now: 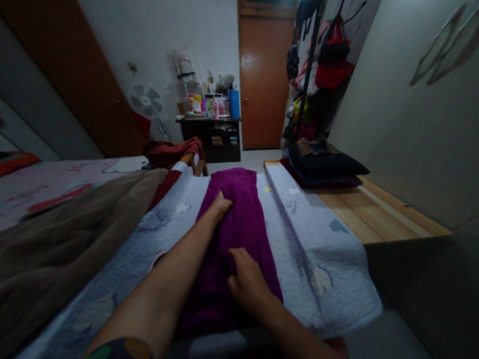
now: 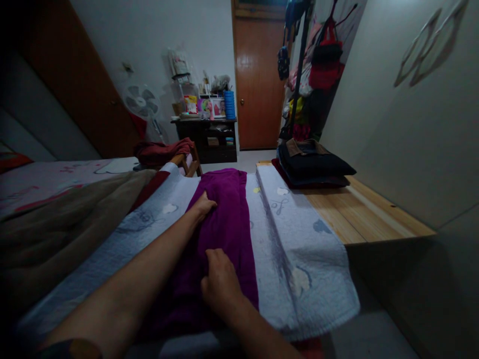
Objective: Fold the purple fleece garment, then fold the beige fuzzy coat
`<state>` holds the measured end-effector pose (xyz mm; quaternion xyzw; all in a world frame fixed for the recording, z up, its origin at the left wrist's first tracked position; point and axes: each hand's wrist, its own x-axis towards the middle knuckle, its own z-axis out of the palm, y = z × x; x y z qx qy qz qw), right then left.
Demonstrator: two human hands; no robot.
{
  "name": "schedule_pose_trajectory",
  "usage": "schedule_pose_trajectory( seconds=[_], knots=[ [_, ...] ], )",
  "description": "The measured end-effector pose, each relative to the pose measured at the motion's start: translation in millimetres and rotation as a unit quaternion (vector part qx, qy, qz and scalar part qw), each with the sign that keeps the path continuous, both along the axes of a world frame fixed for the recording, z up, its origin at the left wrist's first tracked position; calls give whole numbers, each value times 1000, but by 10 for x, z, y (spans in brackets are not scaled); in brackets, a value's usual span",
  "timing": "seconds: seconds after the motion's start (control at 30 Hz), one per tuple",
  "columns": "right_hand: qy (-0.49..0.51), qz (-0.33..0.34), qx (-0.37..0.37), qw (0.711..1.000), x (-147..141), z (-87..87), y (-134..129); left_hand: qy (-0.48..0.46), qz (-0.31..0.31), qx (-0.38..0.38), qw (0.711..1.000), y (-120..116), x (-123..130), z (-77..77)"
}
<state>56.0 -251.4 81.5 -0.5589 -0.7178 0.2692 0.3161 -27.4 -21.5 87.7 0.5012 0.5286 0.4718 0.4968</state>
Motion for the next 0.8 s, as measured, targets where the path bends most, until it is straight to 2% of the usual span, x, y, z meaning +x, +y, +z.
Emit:
schedule_pose_trajectory(
  seconds=[0.13, 0.2, 0.27, 0.33, 0.4, 0.53, 0.57, 0.63, 0.73, 0.8],
  knots=[
    [-26, 83, -36, 996, 49, 34, -67, 35, 29, -21, 999, -27, -84, 3],
    [-8, 127, -56, 990, 122, 66, -107, 58, 53, -42, 996, -86, -145, 2],
    [37, 128, -61, 989, 230, 89, -133, 72, 69, -61, 993, -193, -215, 0],
    [84, 84, -38, 992, 372, 73, -135, 74, 64, -79, 992, -354, -295, 2],
    [96, 9, 8, 995, 540, -7, -113, 67, 44, -100, 992, -561, -385, 4],
    [21, -135, 56, 989, 876, -306, -34, 80, -21, -126, 988, -1043, -552, 6],
    [-2, -156, 55, 986, 942, -377, -8, 105, -33, -103, 989, -1163, -579, 9],
    [-39, -191, 51, 979, 1038, -477, 58, 196, -50, 2, 979, -1396, -604, 25],
    [-62, -205, 41, 976, 1092, -513, 196, 341, -124, 172, 916, -1715, -570, 56],
    [-63, -199, 39, 977, 1084, -500, 298, 388, -207, 223, 870, -1895, -521, 50]
  ],
)
